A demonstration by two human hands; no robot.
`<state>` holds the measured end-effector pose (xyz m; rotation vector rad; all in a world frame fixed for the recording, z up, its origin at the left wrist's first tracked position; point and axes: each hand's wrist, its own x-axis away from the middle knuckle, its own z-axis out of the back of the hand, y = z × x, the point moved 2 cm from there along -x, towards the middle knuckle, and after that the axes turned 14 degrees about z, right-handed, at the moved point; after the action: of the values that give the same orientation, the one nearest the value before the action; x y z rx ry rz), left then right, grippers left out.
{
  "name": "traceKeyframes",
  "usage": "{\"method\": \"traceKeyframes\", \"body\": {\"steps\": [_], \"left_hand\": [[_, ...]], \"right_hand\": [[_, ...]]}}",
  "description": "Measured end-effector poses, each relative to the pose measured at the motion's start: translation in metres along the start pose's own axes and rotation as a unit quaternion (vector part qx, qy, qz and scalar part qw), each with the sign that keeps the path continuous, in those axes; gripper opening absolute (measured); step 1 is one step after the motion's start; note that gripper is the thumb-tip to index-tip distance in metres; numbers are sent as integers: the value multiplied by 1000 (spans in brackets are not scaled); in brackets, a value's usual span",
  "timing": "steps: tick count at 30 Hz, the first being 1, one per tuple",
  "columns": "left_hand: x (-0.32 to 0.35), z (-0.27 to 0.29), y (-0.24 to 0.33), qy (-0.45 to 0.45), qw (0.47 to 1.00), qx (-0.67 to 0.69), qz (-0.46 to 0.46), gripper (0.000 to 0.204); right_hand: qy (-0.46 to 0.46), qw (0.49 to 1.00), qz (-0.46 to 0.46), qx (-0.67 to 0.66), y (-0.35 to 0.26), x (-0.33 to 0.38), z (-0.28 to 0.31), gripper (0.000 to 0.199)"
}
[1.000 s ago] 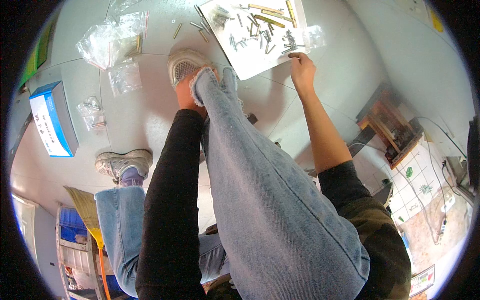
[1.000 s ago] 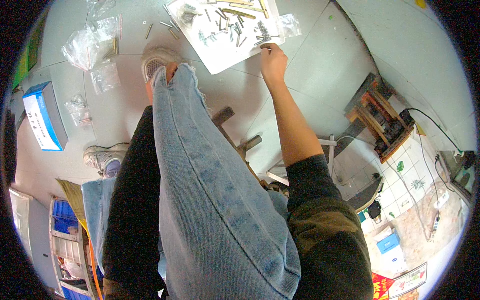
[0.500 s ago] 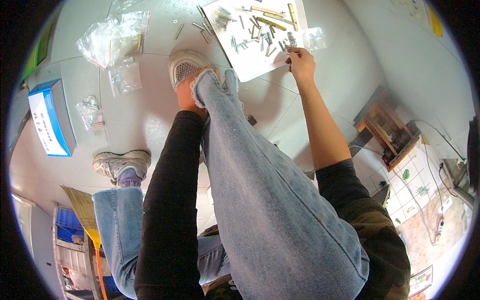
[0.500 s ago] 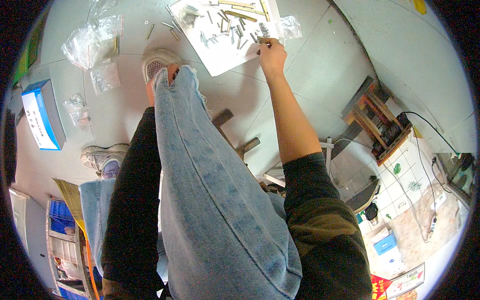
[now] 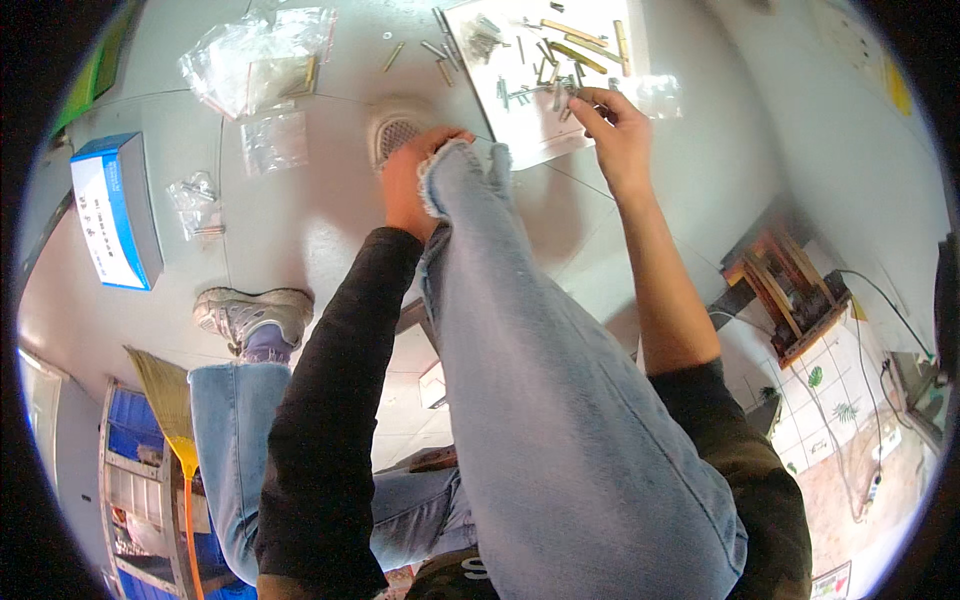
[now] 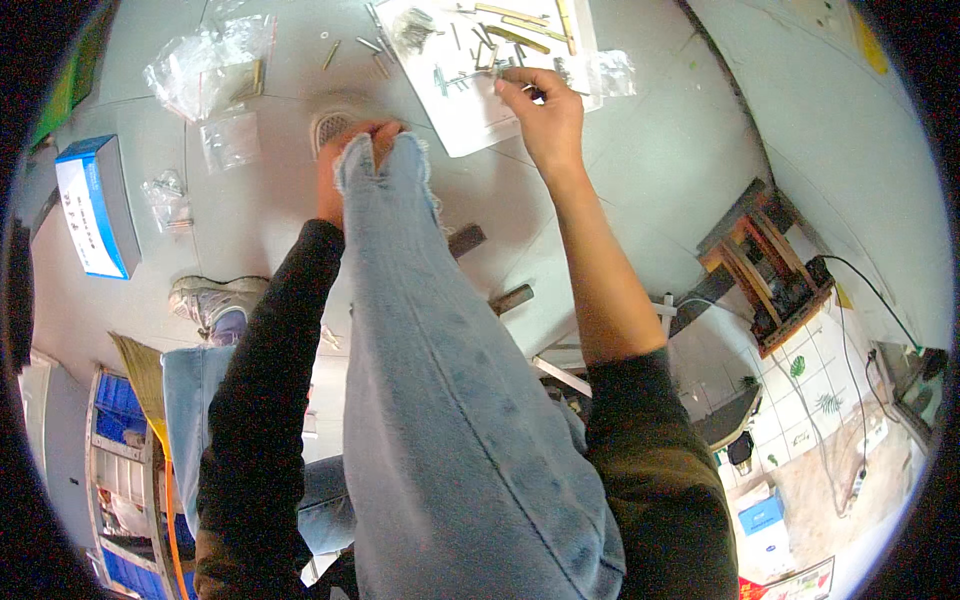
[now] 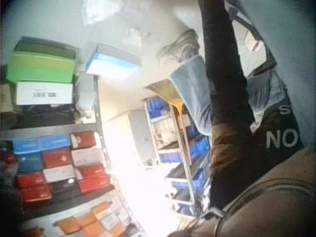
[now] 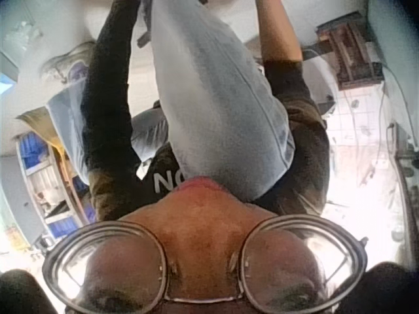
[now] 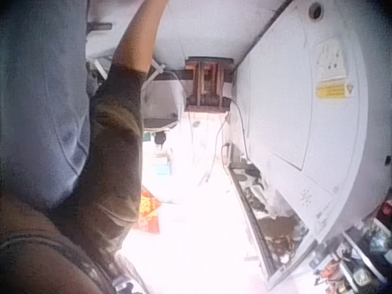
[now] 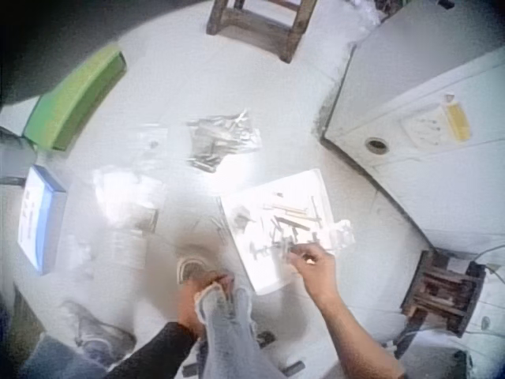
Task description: The person sits at a table and repeatedly picks up small metal pins and cylinders, inserting them into lock cylinder bodies. They handle each component one at a time, occasionally placing assembled pieces into a plastic bag. The person later walks to a glass display counter and places items into a compartmentalized tray.
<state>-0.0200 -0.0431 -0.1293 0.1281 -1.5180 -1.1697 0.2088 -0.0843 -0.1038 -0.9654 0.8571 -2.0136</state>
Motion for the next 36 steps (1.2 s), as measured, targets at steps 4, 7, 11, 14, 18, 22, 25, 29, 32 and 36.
{"method": "traceKeyframes", "body": {"steps": [4, 7, 11, 14, 18, 22, 25, 29, 32, 36], "left_hand": [[3, 11, 61, -68, 993, 73, -65, 31], [8, 17, 95, -11, 987, 1, -159, 31], [15, 18, 98, 17, 990, -31, -135, 30], [19, 25, 86, 30, 986, -64, -149, 28], [19, 34, 76, 85, 993, 23, -80, 14], [18, 33, 79, 35, 997, 72, -7, 12], [16, 33, 84, 42, 996, 74, -41, 14], [15, 32, 87, 40, 994, 77, -62, 14], [15, 31, 90, 33, 993, 60, -93, 14], [15, 30, 91, 30, 993, 44, -106, 14]], "right_hand": [[-31, 989, 52, -132, -57, 14, -9, 17], [-35, 961, -17, -274, -79, 20, -19, 19], [-5, 903, -173, -392, -84, 33, -43, 18], [-35, 920, -166, -353, -86, 37, -48, 18], [-51, 977, -52, -202, -95, 31, -37, 29], [-62, 977, 73, -191, -114, 25, -26, 20], [-67, 978, 69, -184, -123, 24, -23, 19], [-61, 978, 60, -189, -125, 24, -24, 18], [-64, 978, 53, -192, -123, 23, -25, 18], [-66, 979, 63, -181, -121, 22, -23, 18]]}}
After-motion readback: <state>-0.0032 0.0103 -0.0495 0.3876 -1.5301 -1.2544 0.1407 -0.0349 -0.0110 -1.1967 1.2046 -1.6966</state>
